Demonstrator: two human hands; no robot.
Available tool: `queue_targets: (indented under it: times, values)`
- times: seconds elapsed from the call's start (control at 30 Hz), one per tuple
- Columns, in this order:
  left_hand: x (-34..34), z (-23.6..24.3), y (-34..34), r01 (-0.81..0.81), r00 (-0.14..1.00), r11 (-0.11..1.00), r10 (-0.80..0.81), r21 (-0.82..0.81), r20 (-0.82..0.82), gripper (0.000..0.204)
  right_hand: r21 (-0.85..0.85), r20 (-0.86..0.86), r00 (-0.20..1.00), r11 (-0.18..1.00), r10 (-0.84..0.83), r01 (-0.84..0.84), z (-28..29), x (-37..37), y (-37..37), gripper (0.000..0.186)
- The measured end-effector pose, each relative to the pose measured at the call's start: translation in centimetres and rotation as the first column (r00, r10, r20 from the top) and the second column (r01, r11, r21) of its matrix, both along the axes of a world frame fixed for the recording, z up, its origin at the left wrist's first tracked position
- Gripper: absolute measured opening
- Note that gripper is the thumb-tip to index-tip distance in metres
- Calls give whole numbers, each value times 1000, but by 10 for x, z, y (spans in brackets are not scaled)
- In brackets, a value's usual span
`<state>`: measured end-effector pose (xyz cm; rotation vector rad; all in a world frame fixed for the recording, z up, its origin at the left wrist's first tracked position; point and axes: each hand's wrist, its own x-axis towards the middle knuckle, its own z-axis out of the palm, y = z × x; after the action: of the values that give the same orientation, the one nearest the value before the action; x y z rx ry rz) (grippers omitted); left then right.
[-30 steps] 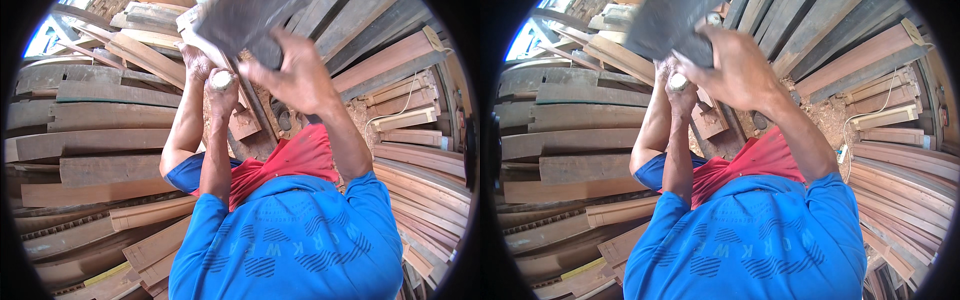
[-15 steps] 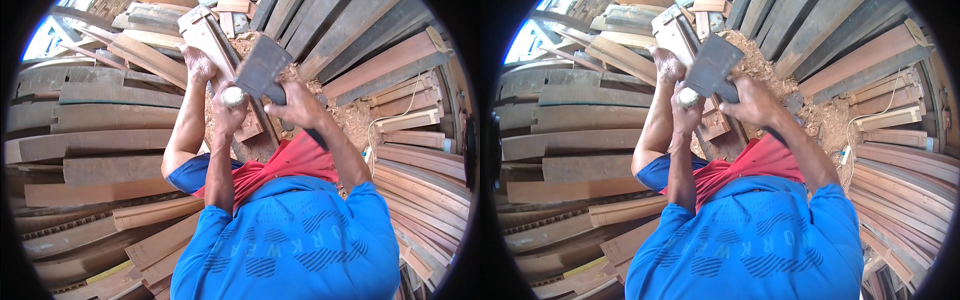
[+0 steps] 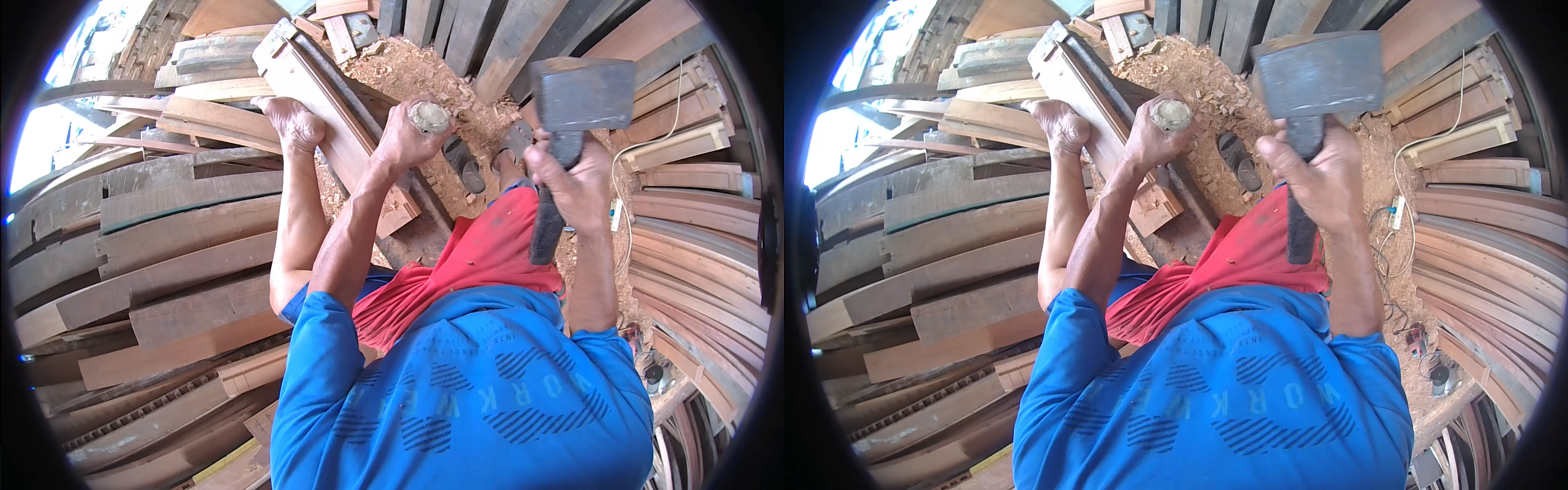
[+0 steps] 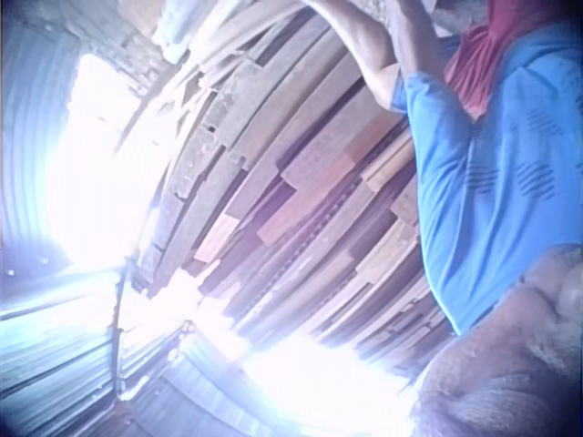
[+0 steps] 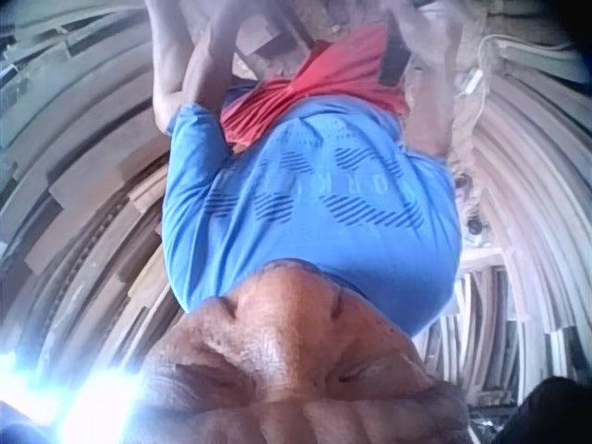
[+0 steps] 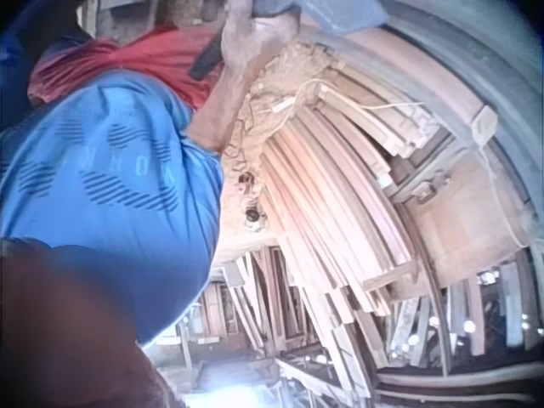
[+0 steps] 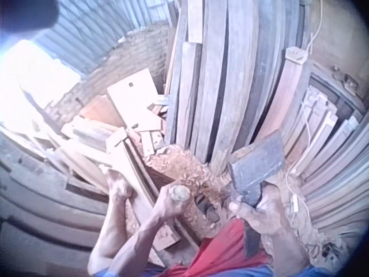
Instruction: The person stands on a wooden workbench and uses a chisel and mallet to carve a groove into a piece of wood. They repeatedly strike the chisel to remove wood shavings and then inspect the carved piece.
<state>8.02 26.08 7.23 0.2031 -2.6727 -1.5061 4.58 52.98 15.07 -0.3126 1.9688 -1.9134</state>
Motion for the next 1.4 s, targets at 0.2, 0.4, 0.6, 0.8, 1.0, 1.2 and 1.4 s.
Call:
queue_targets:
  times: [0.2,0.4,0.6,0.8,1.0,1.2,1.4]
  values:
    - [-8,-16,-3,81,996,997,-81,-6,-29,24,-22,-98,983,988,-156,155,6,-18,26,26]
    - [-8,-12,-10,116,990,987,-123,108,64,21,-119,-103,969,970,-223,211,6,-27,32,29]
    - [-3,-14,-14,136,990,983,-141,126,30,21,-145,-126,964,965,-236,217,18,-25,28,30]
    - [-1,-13,-15,189,981,979,-186,81,-47,20,-191,-137,962,959,-237,209,27,-22,25,31]
    - [2,-9,-16,188,981,971,-194,144,28,23,-146,-185,956,968,-227,202,33,-20,21,30]
    - [10,-9,-4,299,954,948,-295,108,-50,24,-103,-230,939,966,-257,239,33,-19,2,26]
    - [0,-37,-9,350,935,929,-338,120,-107,25,633,-130,925,748,358,-201,-40,-12,-32,42]
